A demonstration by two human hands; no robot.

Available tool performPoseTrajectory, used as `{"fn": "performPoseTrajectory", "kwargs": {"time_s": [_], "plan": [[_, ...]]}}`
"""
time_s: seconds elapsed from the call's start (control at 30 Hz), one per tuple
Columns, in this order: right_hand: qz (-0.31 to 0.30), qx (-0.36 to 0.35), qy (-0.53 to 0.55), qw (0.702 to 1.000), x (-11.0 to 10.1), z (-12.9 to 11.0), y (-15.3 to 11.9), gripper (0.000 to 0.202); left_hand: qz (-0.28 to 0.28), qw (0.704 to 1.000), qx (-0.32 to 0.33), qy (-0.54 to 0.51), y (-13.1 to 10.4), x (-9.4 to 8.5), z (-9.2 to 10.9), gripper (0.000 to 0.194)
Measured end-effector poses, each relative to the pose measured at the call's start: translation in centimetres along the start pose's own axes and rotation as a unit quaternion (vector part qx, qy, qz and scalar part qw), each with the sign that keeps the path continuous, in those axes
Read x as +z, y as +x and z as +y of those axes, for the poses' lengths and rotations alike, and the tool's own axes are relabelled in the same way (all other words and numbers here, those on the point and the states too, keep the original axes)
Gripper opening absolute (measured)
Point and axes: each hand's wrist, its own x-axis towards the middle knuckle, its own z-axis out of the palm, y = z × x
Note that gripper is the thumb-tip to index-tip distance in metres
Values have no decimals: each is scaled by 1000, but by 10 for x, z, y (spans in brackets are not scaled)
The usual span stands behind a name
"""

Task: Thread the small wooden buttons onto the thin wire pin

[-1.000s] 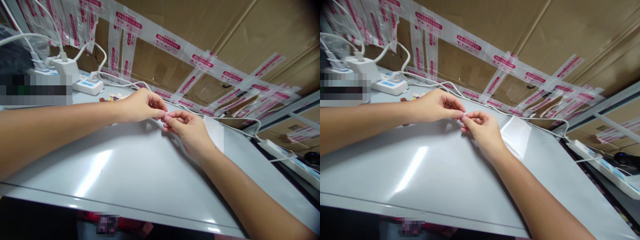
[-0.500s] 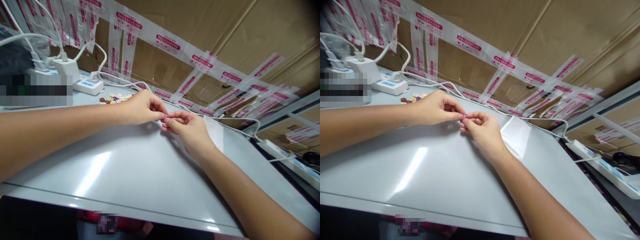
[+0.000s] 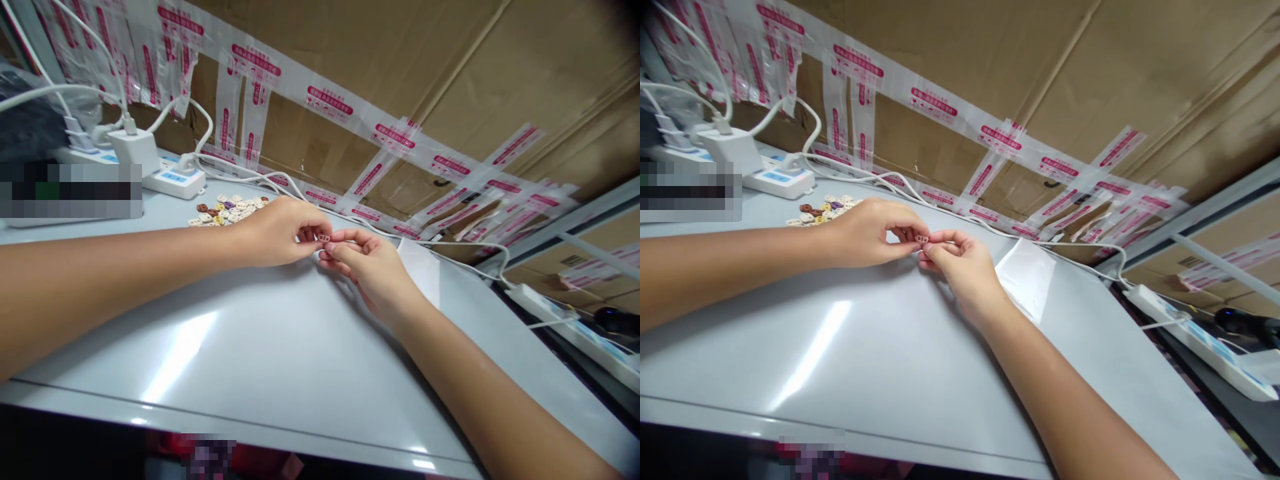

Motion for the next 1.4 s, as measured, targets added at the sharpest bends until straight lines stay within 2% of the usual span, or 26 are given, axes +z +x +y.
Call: {"fn": "performPoseTrajectory", "kwargs": {"time_s": [0.1,0.37,0.63,0.73,0.9,1.07,1.4], "plan": [[-13,-5,4,1000,0,-1,0,33,3,999,39,35,0,-1,-1,21],[-9,-12,16,1000,-1,1,-1,41,-2,993,89,77,-1,-3,-3,21],[6,-34,9,999,3,0,-5,46,-16,988,83,132,-1,-3,0,16],[9,-41,-4,999,4,0,-6,46,-46,977,60,200,-1,-4,4,18],[21,-48,-32,998,3,2,-6,45,-148,934,26,324,1,-7,18,25],[12,-44,-29,999,4,2,-7,42,-191,906,13,379,3,-5,27,31],[-8,-23,-7,1000,7,1,-8,36,-237,907,41,345,0,0,20,29]]}}
